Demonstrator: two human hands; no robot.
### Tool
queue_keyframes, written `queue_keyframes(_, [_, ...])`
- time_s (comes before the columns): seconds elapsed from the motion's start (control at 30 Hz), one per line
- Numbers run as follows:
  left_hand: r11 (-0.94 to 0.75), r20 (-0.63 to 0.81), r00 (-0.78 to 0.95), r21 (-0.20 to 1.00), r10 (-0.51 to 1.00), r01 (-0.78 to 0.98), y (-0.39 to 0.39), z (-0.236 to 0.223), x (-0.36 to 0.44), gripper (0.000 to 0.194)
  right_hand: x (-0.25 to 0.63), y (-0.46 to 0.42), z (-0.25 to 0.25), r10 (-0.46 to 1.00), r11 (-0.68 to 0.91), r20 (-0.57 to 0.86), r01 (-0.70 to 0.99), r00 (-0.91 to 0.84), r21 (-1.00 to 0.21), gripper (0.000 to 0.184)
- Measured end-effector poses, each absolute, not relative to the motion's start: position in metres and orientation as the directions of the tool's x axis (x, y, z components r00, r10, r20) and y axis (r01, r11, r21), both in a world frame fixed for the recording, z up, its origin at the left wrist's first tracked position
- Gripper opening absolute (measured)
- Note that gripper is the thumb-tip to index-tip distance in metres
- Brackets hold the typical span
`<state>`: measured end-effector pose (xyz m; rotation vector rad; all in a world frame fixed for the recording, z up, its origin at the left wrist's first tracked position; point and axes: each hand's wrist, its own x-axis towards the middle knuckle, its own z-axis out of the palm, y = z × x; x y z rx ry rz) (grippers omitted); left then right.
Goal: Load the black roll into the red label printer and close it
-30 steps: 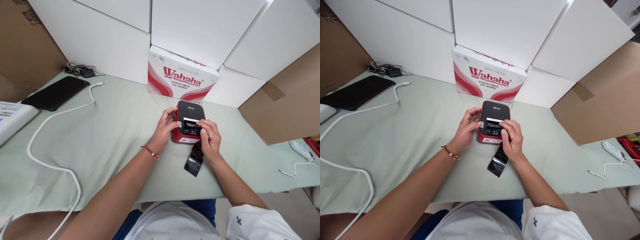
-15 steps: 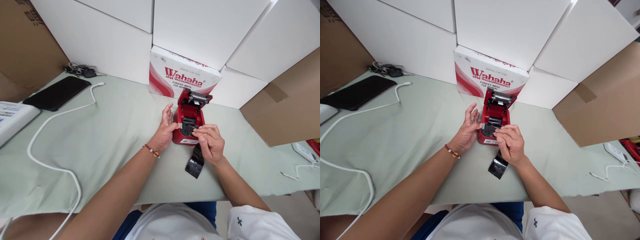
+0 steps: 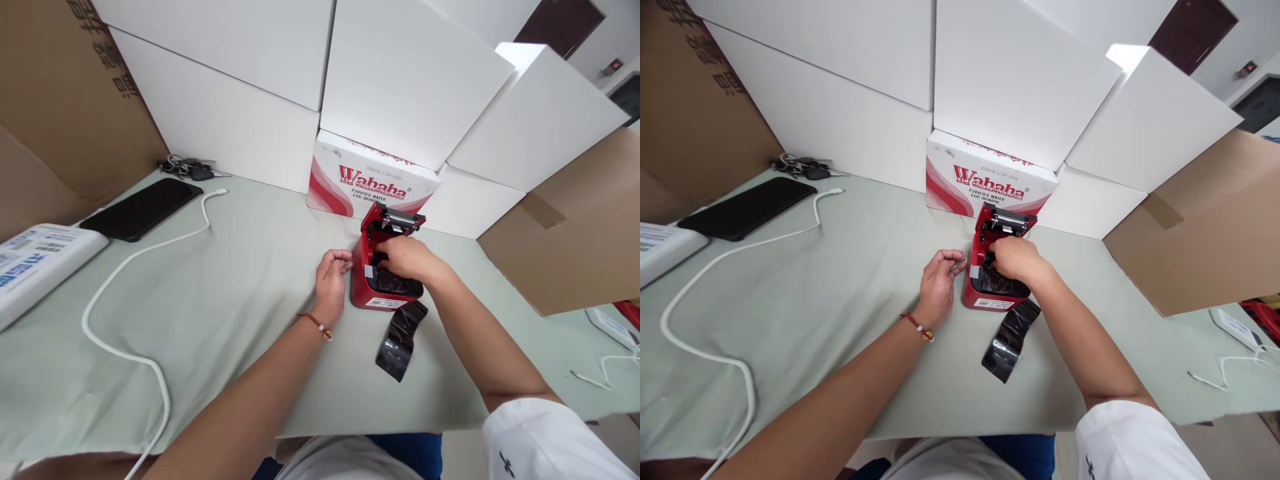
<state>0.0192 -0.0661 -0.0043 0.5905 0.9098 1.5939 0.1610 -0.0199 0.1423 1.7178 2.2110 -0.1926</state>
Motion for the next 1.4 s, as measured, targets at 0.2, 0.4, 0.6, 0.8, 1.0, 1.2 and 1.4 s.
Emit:
queue_keyframes(0.2, [-0.044,-0.064,-0.202,0.870,0.977,-0.491,-0.071,-0.001,0.013,0.004,0.164,-0.048,0.160,0.949,0.208,-0.259,0.973,-0.177,0.098,0.032])
queue_keyframes(0.4, [-0.004,-0.046,-0.104,0.900,0.993,-0.437,-0.074,0.002,0.016,0.002,0.249,-0.100,0.221,0.967,0.176,-0.160,0.972,-0.201,-0.157,0.037])
queue_keyframes(0.6, [0.013,-0.048,-0.077,0.915,0.996,-0.403,-0.073,0.003,0.016,0.005,0.314,-0.103,0.191,0.892,0.043,-0.451,0.998,-0.015,0.051,0.022])
queue_keyframes(0.8, [0.023,-0.054,-0.072,0.927,0.996,-0.375,-0.075,0.003,0.013,0.006,0.286,-0.108,0.129,0.917,0.060,-0.390,0.995,-0.084,-0.074,0.039])
queue_keyframes(1.0, [0.029,-0.062,-0.076,0.929,0.995,-0.369,-0.076,0.005,0.012,0.006,0.258,-0.118,0.115,0.879,0.119,-0.439,0.978,-0.183,-0.170,0.038])
queue_keyframes(1.2, [0.032,-0.064,-0.072,0.926,0.995,-0.375,-0.076,0.005,0.011,0.007,0.277,-0.125,0.181,0.761,0.283,-0.413,0.828,-0.501,-0.484,0.030])
queue_keyframes(1.4, [0.037,-0.066,-0.063,0.924,0.996,-0.381,-0.076,0.004,0.011,0.003,0.228,-0.077,0.182,0.930,0.334,-0.041,0.889,-0.365,-0.313,0.040])
